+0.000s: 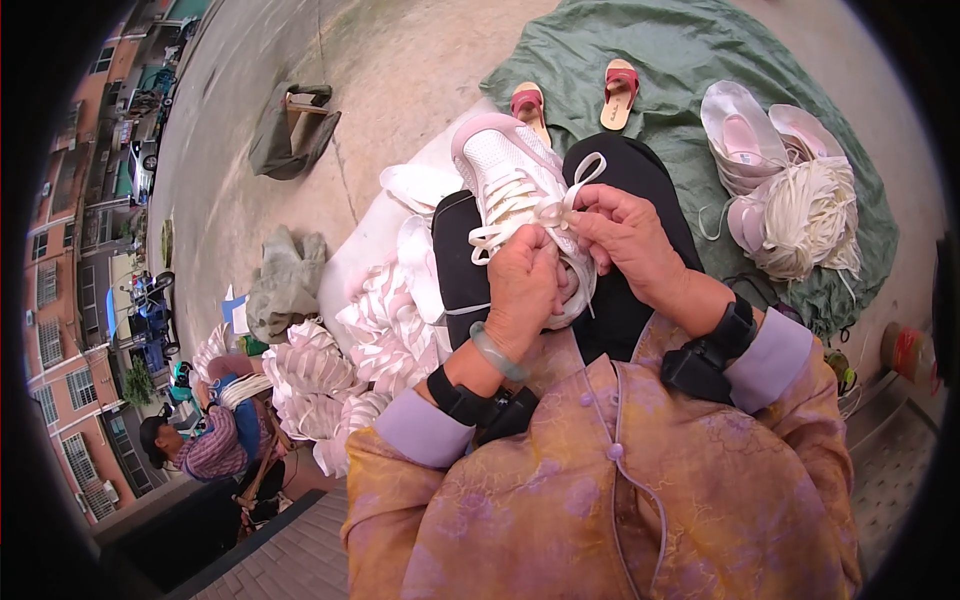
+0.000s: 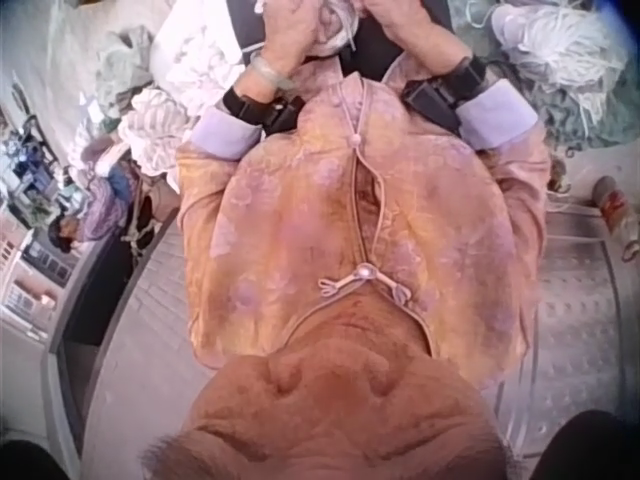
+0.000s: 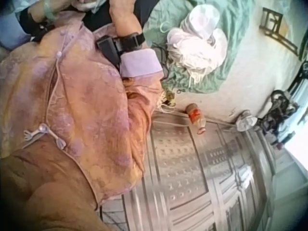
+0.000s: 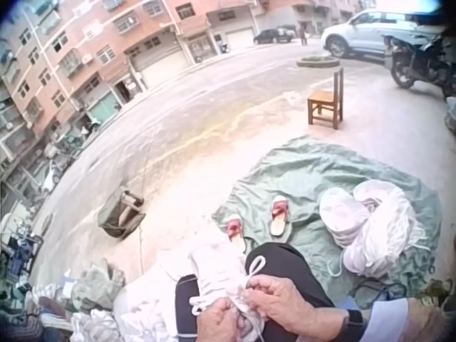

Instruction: The recorder is lacing a pink and white shoe by hand while sitting outdoors.

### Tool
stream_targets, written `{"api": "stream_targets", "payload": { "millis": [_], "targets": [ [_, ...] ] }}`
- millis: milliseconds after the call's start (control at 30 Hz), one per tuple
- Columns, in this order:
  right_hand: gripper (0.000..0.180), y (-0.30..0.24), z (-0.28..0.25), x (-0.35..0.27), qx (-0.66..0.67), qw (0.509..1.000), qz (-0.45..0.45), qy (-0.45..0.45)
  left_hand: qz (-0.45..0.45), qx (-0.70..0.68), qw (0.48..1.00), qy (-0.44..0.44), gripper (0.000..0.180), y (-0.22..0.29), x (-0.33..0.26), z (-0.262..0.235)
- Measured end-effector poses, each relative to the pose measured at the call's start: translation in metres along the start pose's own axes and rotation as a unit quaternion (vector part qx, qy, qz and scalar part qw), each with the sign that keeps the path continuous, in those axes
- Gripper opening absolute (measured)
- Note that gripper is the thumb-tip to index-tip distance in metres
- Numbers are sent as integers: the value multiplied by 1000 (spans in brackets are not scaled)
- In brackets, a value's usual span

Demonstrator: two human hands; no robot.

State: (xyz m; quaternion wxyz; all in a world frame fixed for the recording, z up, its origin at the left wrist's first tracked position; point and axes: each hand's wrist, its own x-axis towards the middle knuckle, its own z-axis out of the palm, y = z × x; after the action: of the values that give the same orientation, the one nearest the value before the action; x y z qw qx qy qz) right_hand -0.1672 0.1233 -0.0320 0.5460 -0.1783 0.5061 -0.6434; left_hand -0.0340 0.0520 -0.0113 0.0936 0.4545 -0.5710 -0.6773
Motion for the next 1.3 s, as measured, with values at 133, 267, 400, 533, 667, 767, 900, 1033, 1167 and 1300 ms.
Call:
{"api": "stream_targets", "payload": {
  "millis": [133, 267, 400, 533, 667, 767, 900, 1033, 1167, 1300],
  "targets": [
    [15, -3, -5, 3, 19, 998, 55, -22, 37, 125, 992, -3, 10, -6, -12, -18],
    [12, -7, -4, 4, 22, 995, 84, -39, 63, 185, 978, -73, 11, -13, -47, -61],
    [10, -2, 2, 6, -9, 996, 85, 15, -45, 177, 977, -108, 10, -17, -82, -92],
    [14, -5, 12, 1, -28, 995, 52, 77, -138, 68, 983, -105, 11, -27, -87, -97],
    [15, 4, 9, -3, -31, 996, -8, 87, -12, 61, 998, -10, 12, -20, -62, -86],
    [15, 9, 11, -3, -6, 987, -42, 153, 65, 15, 995, 71, 18, -21, -28, -86],
    [16, 11, 10, -5, 33, 986, -85, 138, 83, 16, 992, 89, 27, -19, -1, -79],
    [17, 7, 4, -4, 19, 990, -92, 109, 78, 48, 994, 53, 33, -19, 13, -76],
    [16, 4, 1, -6, -11, 992, -86, 94, 59, 43, 996, 49, 22, -22, 17, -76],
    [19, 1, -4, -8, 2, 996, -63, 70, 64, 54, 995, 53, 11, -24, 12, -77]
  ]
}}
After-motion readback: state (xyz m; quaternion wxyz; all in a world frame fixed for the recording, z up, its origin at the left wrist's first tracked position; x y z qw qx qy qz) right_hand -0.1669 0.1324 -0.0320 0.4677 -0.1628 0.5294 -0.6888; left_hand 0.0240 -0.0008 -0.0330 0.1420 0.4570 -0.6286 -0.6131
